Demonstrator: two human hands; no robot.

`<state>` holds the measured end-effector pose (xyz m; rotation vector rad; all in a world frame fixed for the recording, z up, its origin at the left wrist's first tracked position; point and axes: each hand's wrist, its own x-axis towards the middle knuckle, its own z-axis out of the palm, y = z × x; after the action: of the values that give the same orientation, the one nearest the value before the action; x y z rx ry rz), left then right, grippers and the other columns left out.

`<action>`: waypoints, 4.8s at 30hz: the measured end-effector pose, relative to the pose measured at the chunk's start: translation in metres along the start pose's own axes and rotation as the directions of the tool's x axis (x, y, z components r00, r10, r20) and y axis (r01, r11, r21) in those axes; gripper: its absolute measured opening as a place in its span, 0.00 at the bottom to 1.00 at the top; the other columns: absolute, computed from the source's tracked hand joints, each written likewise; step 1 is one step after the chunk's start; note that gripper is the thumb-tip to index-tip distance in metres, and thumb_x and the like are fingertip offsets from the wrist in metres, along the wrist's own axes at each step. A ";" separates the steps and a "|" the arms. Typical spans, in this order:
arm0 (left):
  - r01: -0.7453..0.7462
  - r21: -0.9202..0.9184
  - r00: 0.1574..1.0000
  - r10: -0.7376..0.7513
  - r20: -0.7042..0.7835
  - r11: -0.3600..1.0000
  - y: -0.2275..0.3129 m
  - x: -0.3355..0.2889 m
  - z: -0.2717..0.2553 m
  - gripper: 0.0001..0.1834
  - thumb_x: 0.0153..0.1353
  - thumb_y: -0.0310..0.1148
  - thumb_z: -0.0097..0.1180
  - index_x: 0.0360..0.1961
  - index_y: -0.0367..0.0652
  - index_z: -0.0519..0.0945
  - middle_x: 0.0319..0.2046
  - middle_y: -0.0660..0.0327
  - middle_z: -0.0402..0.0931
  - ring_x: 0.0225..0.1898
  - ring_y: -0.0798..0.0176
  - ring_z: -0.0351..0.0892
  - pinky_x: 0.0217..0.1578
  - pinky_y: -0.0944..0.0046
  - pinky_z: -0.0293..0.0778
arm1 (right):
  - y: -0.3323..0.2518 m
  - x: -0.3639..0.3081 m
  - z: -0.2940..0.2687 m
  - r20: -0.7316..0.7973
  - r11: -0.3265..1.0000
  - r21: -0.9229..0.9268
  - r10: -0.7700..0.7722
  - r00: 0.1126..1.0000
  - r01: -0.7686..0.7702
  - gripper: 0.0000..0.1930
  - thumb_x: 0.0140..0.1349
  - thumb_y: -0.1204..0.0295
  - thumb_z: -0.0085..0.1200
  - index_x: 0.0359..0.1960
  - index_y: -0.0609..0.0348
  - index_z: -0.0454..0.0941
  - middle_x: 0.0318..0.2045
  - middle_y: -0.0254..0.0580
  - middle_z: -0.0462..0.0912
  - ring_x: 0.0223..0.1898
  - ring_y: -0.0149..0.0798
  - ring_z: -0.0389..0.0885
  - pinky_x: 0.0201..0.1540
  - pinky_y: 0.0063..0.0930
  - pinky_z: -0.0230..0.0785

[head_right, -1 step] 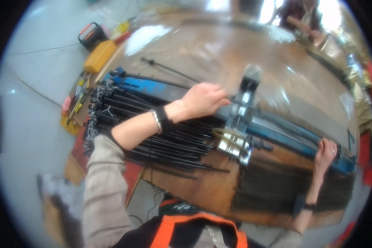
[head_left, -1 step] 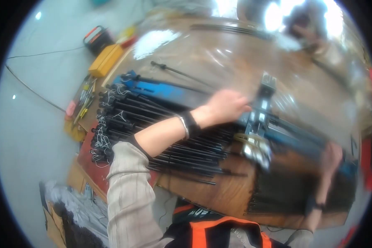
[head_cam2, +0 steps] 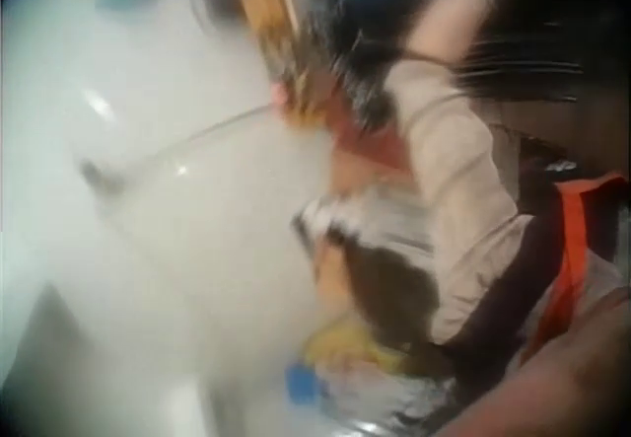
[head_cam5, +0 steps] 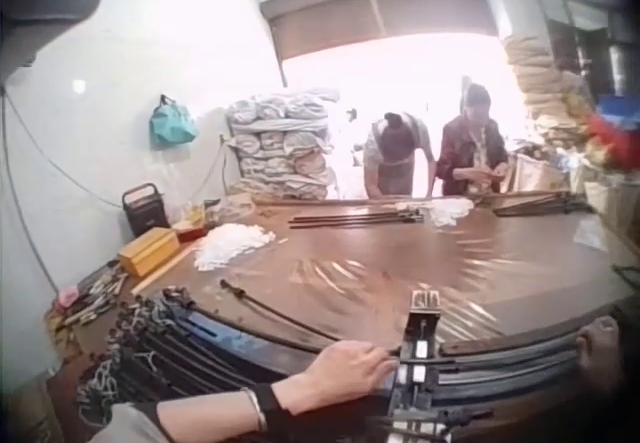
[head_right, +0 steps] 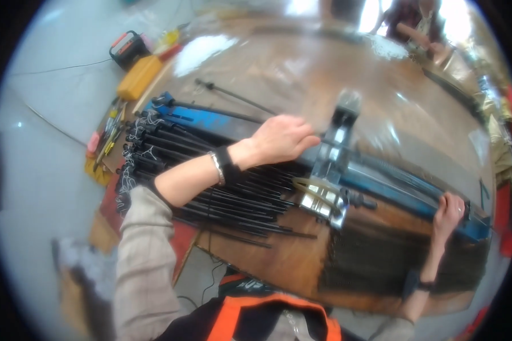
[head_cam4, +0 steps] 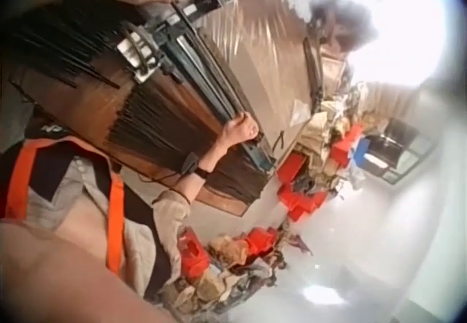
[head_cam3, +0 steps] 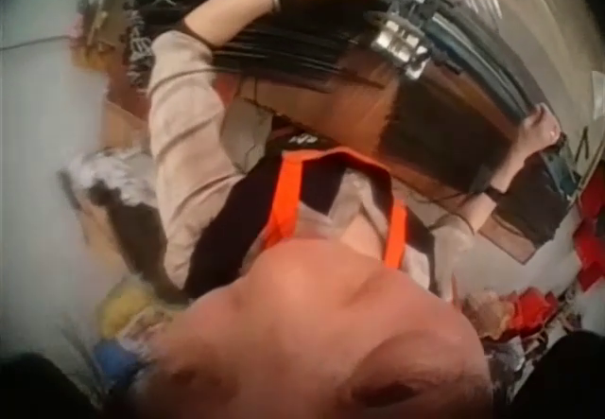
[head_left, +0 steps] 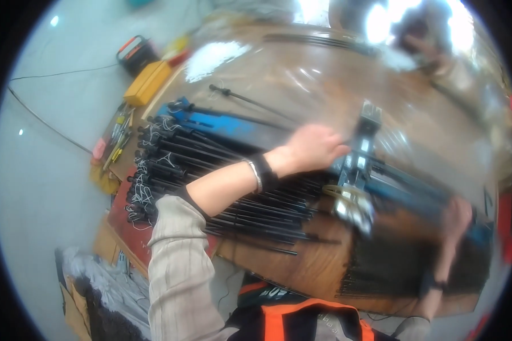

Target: Sorting and arranging bundles of metal rods on a fabrication table using a manual jig.

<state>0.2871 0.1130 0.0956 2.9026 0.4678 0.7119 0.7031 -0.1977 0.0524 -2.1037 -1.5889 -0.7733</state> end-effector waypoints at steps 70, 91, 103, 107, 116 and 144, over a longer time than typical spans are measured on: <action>0.132 0.114 0.962 -0.155 0.227 0.985 0.079 -0.123 0.015 0.10 0.54 0.37 0.65 0.36 0.46 0.80 0.36 0.61 0.70 0.40 0.56 0.69 0.41 0.56 0.61 | -0.233 -0.011 -0.038 0.630 0.810 0.580 -0.381 0.677 -0.084 0.10 0.58 0.63 0.63 0.29 0.56 0.80 0.27 0.46 0.82 0.32 0.51 0.82 0.36 0.43 0.74; 0.028 -0.066 0.999 -0.030 -0.026 0.997 0.134 -0.130 0.029 0.08 0.56 0.41 0.62 0.26 0.52 0.79 0.21 0.64 0.73 0.23 0.60 0.77 0.21 0.60 0.71 | -0.241 -0.042 -0.057 0.592 0.587 0.713 -0.210 0.778 -0.385 0.09 0.59 0.73 0.61 0.40 0.62 0.84 0.32 0.46 0.84 0.34 0.47 0.83 0.39 0.35 0.74; 0.074 -0.217 0.986 -0.039 0.159 0.973 0.177 -0.102 0.008 0.12 0.65 0.42 0.56 0.29 0.47 0.77 0.20 0.56 0.76 0.18 0.52 0.80 0.17 0.56 0.73 | -0.235 -0.069 -0.068 0.533 0.562 0.709 -0.032 0.845 -0.426 0.12 0.64 0.74 0.54 0.46 0.64 0.82 0.26 0.44 0.80 0.29 0.40 0.79 0.34 0.34 0.70; 0.054 -0.241 0.969 0.007 0.246 0.969 0.186 -0.096 0.002 0.12 0.66 0.41 0.55 0.30 0.46 0.76 0.19 0.56 0.76 0.19 0.51 0.80 0.17 0.55 0.73 | -0.239 -0.079 -0.069 0.226 0.628 0.767 -0.071 0.971 -0.133 0.16 0.60 0.77 0.55 0.50 0.64 0.80 0.32 0.44 0.83 0.34 0.44 0.80 0.37 0.35 0.73; -0.261 0.063 0.936 0.236 0.262 0.963 0.217 -0.046 0.006 0.06 0.56 0.31 0.54 0.34 0.45 0.73 0.27 0.61 0.74 0.29 0.58 0.78 0.27 0.57 0.74 | -0.209 -0.069 -0.077 -0.135 0.753 0.601 -0.235 0.963 0.268 0.25 0.54 0.73 0.63 0.55 0.66 0.75 0.45 0.48 0.81 0.45 0.51 0.80 0.47 0.40 0.77; -0.447 0.163 0.885 0.408 0.225 0.880 0.181 0.072 -0.034 0.21 0.58 0.28 0.58 0.55 0.48 0.78 0.23 0.59 0.68 0.26 0.56 0.73 0.26 0.58 0.72 | -0.092 -0.057 -0.086 -0.312 0.900 0.435 0.114 0.943 0.035 0.13 0.60 0.69 0.61 0.47 0.53 0.84 0.27 0.36 0.78 0.28 0.39 0.77 0.35 0.32 0.71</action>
<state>0.3802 -0.0336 0.1894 3.2736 -0.1453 0.4474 0.5868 -0.2661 0.0807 -1.5847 -1.3758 -0.6420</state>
